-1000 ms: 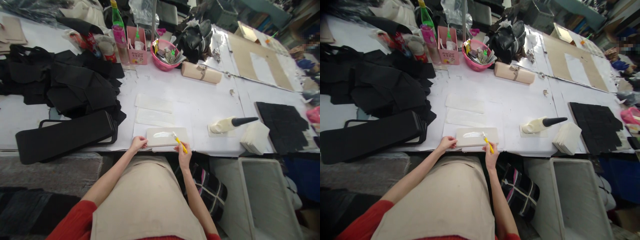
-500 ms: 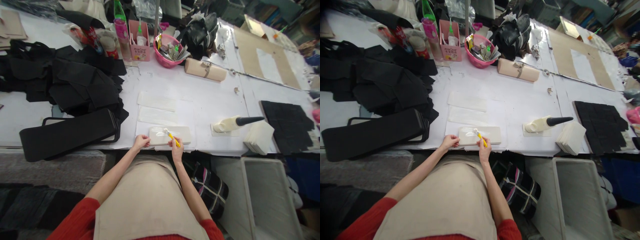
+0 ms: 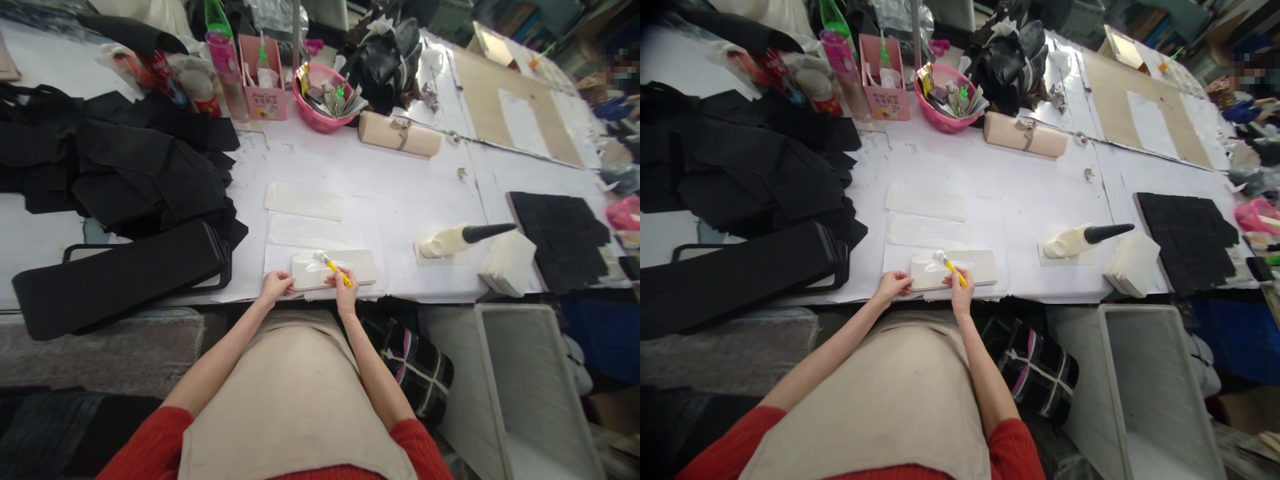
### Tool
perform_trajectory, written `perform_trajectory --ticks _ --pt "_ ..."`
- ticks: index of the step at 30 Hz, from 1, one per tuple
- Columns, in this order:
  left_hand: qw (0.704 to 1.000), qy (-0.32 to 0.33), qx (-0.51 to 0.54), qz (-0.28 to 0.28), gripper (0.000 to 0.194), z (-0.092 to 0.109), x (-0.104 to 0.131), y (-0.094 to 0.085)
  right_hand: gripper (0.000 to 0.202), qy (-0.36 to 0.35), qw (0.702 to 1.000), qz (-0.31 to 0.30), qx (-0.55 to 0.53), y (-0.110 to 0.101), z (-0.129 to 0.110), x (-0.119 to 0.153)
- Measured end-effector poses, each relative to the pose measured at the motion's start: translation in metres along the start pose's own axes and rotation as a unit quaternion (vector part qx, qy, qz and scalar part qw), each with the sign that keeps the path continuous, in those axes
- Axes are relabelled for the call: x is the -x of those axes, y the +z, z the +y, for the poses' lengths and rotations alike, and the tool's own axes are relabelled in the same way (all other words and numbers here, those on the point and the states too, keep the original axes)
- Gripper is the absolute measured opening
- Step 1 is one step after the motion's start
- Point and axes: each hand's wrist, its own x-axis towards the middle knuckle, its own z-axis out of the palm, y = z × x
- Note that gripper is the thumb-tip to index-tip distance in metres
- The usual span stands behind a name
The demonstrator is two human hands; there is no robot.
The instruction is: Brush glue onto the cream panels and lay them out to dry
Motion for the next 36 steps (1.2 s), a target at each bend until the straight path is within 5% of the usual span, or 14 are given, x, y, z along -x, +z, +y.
perform_trajectory --ticks 6,10,12,17,20,24,30,36 --pt "1.000 -0.006 0.001 0.008 0.015 0.001 0.000 0.001 0.035 -0.026 0.985 0.167 0.023 -0.084 0.001 -0.031" --pt "1.000 -0.009 0.003 0.000 0.018 0.003 0.001 0.000 0.032 -0.077 0.968 0.230 0.063 -0.098 -0.007 -0.029" --pt "1.000 -0.015 0.005 -0.005 0.019 0.004 0.001 0.000 0.031 -0.095 0.973 0.191 0.083 -0.085 -0.011 -0.017" --pt "0.999 -0.028 0.009 -0.019 0.023 0.006 0.001 -0.003 0.027 -0.099 0.987 -0.029 0.125 -0.029 -0.017 0.012" --pt "0.999 -0.026 0.010 -0.038 0.025 0.008 0.001 -0.005 0.024 -0.157 0.959 -0.109 0.210 -0.009 -0.017 0.015" --pt "0.998 -0.024 0.010 -0.053 0.026 0.009 0.000 -0.007 0.018 -0.217 0.896 -0.224 0.316 -0.008 -0.021 0.018" --pt "0.998 -0.020 0.018 -0.061 0.022 0.005 -0.004 -0.009 0.020 -0.212 0.855 -0.275 0.384 -0.022 -0.046 0.031" --pt "0.997 -0.013 0.026 -0.067 0.018 0.002 -0.005 -0.010 0.021 -0.260 0.836 -0.284 0.392 0.006 -0.053 0.015"
